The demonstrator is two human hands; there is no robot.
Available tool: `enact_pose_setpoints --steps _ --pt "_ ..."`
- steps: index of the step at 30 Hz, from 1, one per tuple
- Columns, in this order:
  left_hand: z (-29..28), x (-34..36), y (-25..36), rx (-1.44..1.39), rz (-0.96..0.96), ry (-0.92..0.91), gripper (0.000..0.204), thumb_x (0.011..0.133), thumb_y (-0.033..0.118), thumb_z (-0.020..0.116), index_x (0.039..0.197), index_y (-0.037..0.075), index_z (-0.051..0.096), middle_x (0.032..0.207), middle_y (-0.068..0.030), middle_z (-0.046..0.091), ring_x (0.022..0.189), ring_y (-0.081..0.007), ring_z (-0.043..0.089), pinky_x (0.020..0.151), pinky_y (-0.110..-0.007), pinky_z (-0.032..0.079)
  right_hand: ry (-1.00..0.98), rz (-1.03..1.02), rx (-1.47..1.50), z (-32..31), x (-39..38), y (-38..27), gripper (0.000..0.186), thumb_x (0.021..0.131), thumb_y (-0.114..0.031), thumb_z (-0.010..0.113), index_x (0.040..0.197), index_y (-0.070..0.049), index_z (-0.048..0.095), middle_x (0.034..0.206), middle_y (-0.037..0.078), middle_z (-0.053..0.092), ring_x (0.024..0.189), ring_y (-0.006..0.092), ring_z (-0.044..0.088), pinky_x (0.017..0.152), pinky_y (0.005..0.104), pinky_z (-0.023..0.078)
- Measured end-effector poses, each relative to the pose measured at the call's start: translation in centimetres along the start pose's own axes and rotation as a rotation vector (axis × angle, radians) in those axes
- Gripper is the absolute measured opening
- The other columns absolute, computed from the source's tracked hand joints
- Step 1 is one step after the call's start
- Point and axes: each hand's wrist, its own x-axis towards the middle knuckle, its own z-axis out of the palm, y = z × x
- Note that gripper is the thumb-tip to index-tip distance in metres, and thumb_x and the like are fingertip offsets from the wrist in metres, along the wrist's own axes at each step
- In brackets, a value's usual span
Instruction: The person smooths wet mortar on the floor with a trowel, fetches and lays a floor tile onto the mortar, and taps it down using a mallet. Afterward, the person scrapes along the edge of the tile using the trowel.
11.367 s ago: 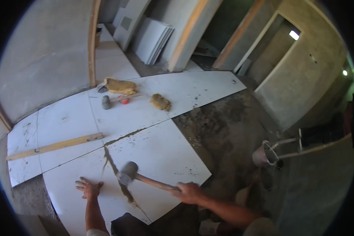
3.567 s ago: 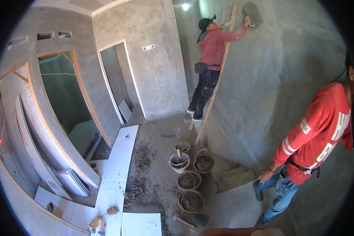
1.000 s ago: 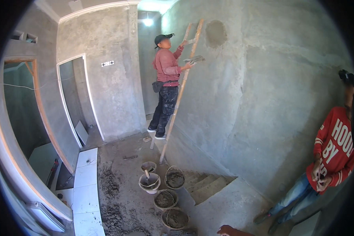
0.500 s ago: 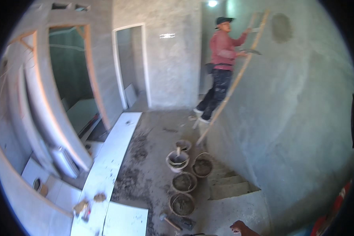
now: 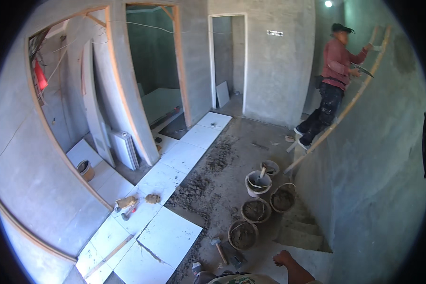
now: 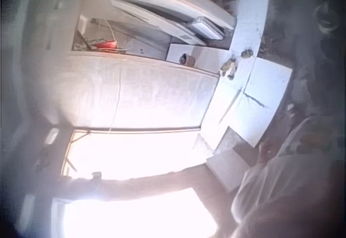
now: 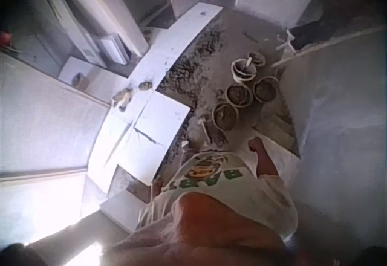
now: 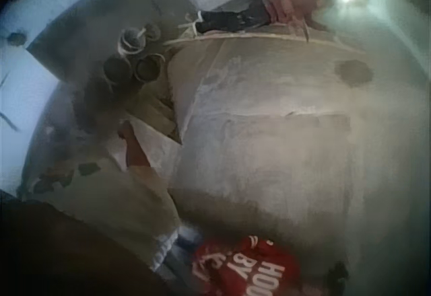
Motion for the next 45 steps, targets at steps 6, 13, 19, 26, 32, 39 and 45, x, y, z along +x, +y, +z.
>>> enact_pose_setpoints --steps 6,13,19,26,32,39,45 --pt "-0.4 -3.3 -2.8 -0.265 -0.099 0.080 0.016 0.091 0.014 0.059 0.090 -0.001 0.064 0.070 -0.0076 0.060 0.059 -0.0170 0.056 0.050 -0.032 0.046 -0.094 -0.144 -0.239 0.7 8.2 4.0 0.030 0.083 -0.029 0.061 0.082 0.000 0.068 0.071 0.012 0.067 0.058 0.0218 0.065 0.055 0.0348 0.054" --pt "1.6 -4.9 -7.6 -0.776 -0.181 0.290 0.022 0.094 0.019 0.057 0.090 -0.001 0.065 0.062 -0.0077 0.058 0.047 -0.0165 0.050 0.043 -0.032 0.040 -0.136 -0.175 -0.032 -3.5 9.7 3.8 0.026 0.085 -0.029 0.062 0.080 -0.004 0.064 0.072 0.009 0.062 0.059 0.0209 0.058 0.056 0.0353 0.048" --pt "3.8 -7.6 -10.2 -0.611 -0.317 0.374 0.028 0.092 0.030 0.059 0.086 0.002 0.060 0.072 -0.0081 0.063 0.043 -0.0149 0.041 0.042 -0.029 0.034 -0.212 -0.382 -0.113 -4.0 -0.8 -7.6 0.022 0.087 -0.027 0.059 0.076 -0.007 0.057 0.070 0.005 0.053 0.059 0.0184 0.050 0.055 0.0339 0.042" --pt "6.5 -10.7 -10.9 -0.874 -0.354 0.433 0.032 0.096 0.027 0.039 0.082 0.005 0.056 0.083 -0.0092 0.063 0.040 -0.0165 0.038 0.038 -0.031 0.031 -0.400 -0.564 -0.099 -4.4 -5.2 -11.7 0.023 0.091 -0.024 0.056 0.073 -0.012 0.049 0.068 0.001 0.043 0.059 0.0154 0.040 0.055 0.0324 0.036" --pt "8.0 -11.6 -13.0 -0.985 -0.513 0.393 0.031 0.097 0.031 0.039 0.089 0.008 0.058 0.080 -0.0033 0.060 0.046 -0.0174 0.041 0.044 -0.034 0.035 -0.175 -0.304 -0.543 -6.1 2.1 -8.8 0.026 0.092 -0.023 0.055 0.070 -0.014 0.045 0.067 -0.002 0.038 0.059 0.0138 0.035 0.055 0.0319 0.032" --pt "7.6 -10.6 -14.5 -0.754 -0.555 0.350 0.029 0.098 0.027 0.037 0.105 0.006 0.055 0.094 -0.0047 0.061 0.050 -0.0158 0.044 0.046 -0.031 0.037 -0.192 -0.341 -0.953 -9.6 8.9 -4.6 0.037 0.082 -0.042 0.064 0.084 -0.005 0.069 0.074 0.008 0.068 0.069 0.0190 0.065 0.069 0.0348 0.051" --pt "4.9 -9.0 -11.7 -0.584 -0.519 0.333 0.032 0.099 0.023 0.035 0.118 0.004 0.053 0.107 -0.0059 0.062 0.053 -0.0145 0.047 0.048 -0.029 0.039 -0.383 -0.456 -1.322 -7.2 9.2 -3.1 0.027 0.087 -0.035 0.058 0.079 -0.009 0.059 0.072 0.005 0.053 0.068 0.0169 0.051 0.065 0.0351 0.043"
